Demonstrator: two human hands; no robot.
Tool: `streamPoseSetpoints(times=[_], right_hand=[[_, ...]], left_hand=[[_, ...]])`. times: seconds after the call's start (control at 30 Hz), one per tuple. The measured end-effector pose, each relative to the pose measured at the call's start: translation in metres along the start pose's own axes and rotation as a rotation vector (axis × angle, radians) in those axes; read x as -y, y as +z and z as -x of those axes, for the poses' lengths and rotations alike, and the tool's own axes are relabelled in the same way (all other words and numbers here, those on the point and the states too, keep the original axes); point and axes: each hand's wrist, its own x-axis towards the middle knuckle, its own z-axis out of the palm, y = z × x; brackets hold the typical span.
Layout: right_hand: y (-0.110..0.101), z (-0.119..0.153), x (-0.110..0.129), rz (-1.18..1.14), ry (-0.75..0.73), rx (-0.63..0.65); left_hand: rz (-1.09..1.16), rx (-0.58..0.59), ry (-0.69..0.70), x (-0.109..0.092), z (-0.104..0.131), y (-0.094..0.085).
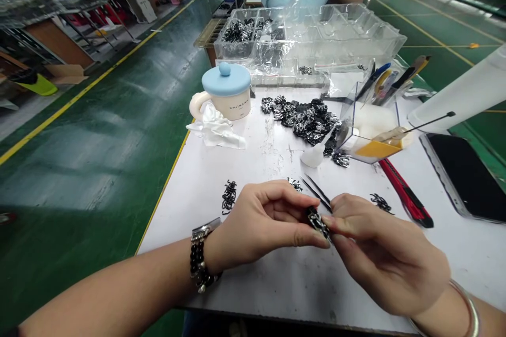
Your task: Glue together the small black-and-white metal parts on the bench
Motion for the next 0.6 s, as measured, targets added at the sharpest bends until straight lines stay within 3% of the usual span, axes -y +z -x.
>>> streamPoseSetpoints(times=[0.13,0.27,0.6], right_hand=[[0.002,0.003,-0.003,-0.137,0.147,-0.056],[0.0,0.001,-0.006,-0.174,0.228,-0.034],[-0.015,-0.003,-0.011,-0.01,0.057,0.128]], left_hand=[[-0.048,-0.014,0.014,-0.003,0.0,-0.001],[-0.09,-0.005,0.043,-0.005,0.0,-0.002],[-0.163,0.007,0.119,-0.003,0.0,-0.004]])
